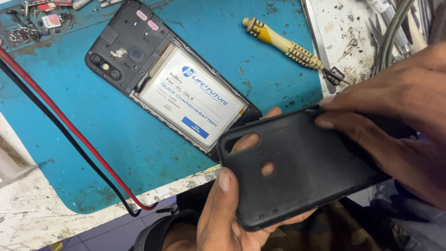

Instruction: The person works on a disassembled smartphone with a new replacement battery installed, then aligns a black back cover over the phone body and presses along its edges to snap it closed. They use a screwdriver on the phone earlier, then press the cover into place and hold up the reassembled phone.

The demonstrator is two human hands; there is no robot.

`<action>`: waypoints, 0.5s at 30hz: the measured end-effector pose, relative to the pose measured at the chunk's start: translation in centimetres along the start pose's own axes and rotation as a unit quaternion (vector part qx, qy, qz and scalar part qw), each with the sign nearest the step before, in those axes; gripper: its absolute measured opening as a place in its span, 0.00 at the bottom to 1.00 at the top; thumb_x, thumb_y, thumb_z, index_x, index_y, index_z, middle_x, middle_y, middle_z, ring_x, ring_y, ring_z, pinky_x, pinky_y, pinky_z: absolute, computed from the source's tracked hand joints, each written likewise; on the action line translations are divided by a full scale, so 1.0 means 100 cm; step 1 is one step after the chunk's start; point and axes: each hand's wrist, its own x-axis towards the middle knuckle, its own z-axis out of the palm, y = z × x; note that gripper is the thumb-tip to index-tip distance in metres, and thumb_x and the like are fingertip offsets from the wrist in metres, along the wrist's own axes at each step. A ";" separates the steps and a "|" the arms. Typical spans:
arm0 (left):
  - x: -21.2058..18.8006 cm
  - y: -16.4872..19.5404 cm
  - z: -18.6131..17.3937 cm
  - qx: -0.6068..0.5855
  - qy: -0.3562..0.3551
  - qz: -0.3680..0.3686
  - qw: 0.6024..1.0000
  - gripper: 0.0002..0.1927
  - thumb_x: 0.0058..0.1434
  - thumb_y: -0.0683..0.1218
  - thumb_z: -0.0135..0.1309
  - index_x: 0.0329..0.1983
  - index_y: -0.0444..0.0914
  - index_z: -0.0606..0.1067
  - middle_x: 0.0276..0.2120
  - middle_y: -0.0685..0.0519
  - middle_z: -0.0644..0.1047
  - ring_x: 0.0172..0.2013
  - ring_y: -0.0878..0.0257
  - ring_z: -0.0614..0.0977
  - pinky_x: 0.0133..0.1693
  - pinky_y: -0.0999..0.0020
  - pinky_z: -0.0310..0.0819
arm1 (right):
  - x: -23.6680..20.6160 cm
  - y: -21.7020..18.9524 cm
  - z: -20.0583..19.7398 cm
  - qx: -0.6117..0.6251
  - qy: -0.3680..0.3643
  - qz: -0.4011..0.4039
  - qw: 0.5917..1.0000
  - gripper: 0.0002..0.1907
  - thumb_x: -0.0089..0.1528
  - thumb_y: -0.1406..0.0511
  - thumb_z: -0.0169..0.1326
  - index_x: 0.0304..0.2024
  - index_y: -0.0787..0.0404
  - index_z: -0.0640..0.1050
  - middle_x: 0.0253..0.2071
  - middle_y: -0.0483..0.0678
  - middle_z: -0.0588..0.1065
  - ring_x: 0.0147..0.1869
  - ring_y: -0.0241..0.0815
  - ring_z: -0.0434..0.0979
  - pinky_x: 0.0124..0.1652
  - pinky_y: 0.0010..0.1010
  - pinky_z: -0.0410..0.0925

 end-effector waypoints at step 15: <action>0.002 -0.002 0.005 0.060 0.006 0.001 0.998 0.32 0.75 0.58 0.35 0.74 0.33 0.55 0.77 0.33 0.54 0.70 0.37 0.67 0.54 0.46 0.80 | 0.014 -0.019 -0.006 0.020 0.008 0.002 1.000 0.18 0.57 0.60 0.65 0.47 0.59 0.82 0.40 0.43 0.80 0.45 0.37 0.78 0.44 0.31 0.69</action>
